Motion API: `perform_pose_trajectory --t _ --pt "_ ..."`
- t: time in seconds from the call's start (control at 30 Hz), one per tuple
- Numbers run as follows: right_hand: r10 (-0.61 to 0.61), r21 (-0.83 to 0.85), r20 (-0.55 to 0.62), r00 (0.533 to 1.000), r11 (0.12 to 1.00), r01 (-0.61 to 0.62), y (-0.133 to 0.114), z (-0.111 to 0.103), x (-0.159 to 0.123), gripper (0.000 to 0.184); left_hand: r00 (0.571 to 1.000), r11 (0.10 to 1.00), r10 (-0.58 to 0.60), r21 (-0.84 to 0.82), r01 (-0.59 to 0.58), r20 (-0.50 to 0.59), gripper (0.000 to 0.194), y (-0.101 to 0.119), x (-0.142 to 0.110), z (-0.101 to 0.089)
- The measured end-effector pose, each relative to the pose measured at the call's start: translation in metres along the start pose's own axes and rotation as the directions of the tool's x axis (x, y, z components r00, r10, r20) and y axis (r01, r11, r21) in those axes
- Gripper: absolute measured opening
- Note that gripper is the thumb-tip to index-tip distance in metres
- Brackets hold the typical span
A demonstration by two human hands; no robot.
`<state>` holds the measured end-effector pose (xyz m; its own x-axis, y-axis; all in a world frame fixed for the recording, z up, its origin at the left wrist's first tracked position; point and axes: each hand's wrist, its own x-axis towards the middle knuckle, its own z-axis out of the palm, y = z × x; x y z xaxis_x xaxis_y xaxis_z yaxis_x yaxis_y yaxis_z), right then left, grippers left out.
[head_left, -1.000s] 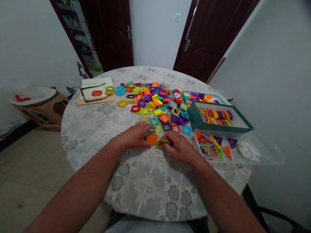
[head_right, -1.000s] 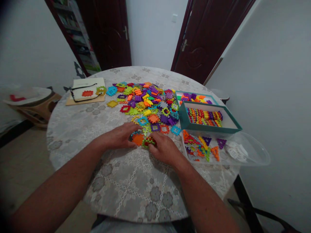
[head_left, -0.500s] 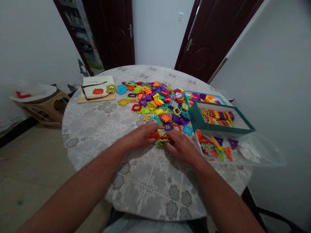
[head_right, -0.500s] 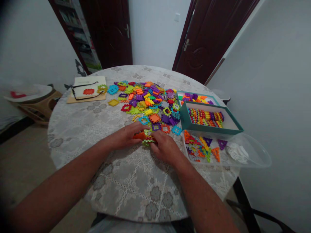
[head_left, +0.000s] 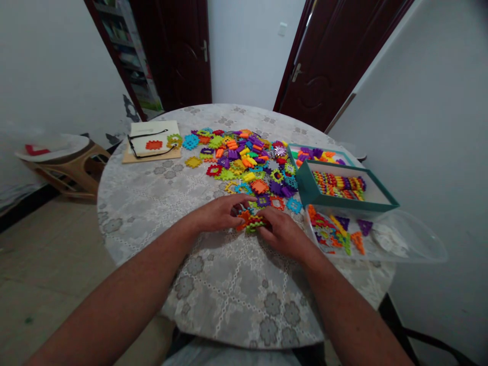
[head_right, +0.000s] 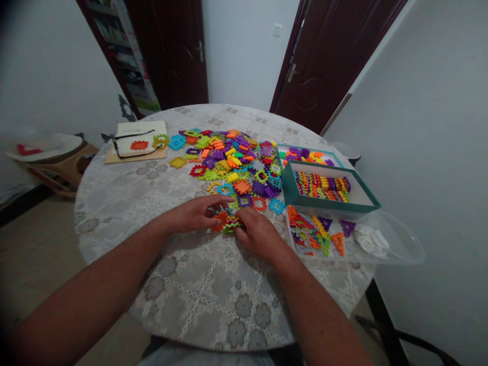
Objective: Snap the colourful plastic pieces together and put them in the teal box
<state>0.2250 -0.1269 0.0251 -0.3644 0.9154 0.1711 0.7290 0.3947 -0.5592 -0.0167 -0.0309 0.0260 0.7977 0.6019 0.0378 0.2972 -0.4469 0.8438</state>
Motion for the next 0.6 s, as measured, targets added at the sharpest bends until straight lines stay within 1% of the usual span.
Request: perform_pose_trajectory --t 0.1,0.2,0.27,0.33,0.4,0.47,0.6 --pt "0.008 0.0 0.002 1.0 1.0 -0.008 0.0 0.0 0.0 0.017 0.997 0.998 0.008 -0.066 -0.003 0.076 0.074 0.0 -0.002 -0.005" --pt "0.013 -0.006 0.002 1.0 1.0 -0.013 -0.001 -0.001 0.0 0.017 0.986 0.995 0.048 -0.099 -0.033 0.161 0.081 0.003 -0.006 -0.011" --pt "0.01 -0.008 0.005 1.0 1.0 -0.01 -0.002 -0.001 0.0 0.019 0.976 0.988 0.075 -0.146 -0.046 0.202 0.082 0.005 -0.008 -0.013" --pt "0.012 -0.004 0.002 1.0 1.0 -0.012 -0.003 -0.002 0.0 0.02 0.972 0.978 0.074 -0.207 -0.026 0.224 0.08 0.004 -0.009 -0.014" --pt "0.021 -0.005 -0.004 1.0 1.0 -0.021 -0.003 -0.002 0.0 0.02 0.977 0.971 0.05 -0.238 0.001 0.209 0.076 0.002 -0.008 -0.014" --pt "0.028 -0.013 -0.009 1.0 1.0 -0.028 -0.003 -0.003 0.001 0.018 0.984 0.974 0.018 -0.224 0.022 0.175 0.07 -0.002 -0.006 -0.013" --pt "0.003 -0.028 0.014 1.0 1.0 -0.003 0.0 -0.004 0.0 0.017 0.995 0.994 -0.037 -0.102 0.046 0.097 0.052 -0.004 -0.001 -0.014"
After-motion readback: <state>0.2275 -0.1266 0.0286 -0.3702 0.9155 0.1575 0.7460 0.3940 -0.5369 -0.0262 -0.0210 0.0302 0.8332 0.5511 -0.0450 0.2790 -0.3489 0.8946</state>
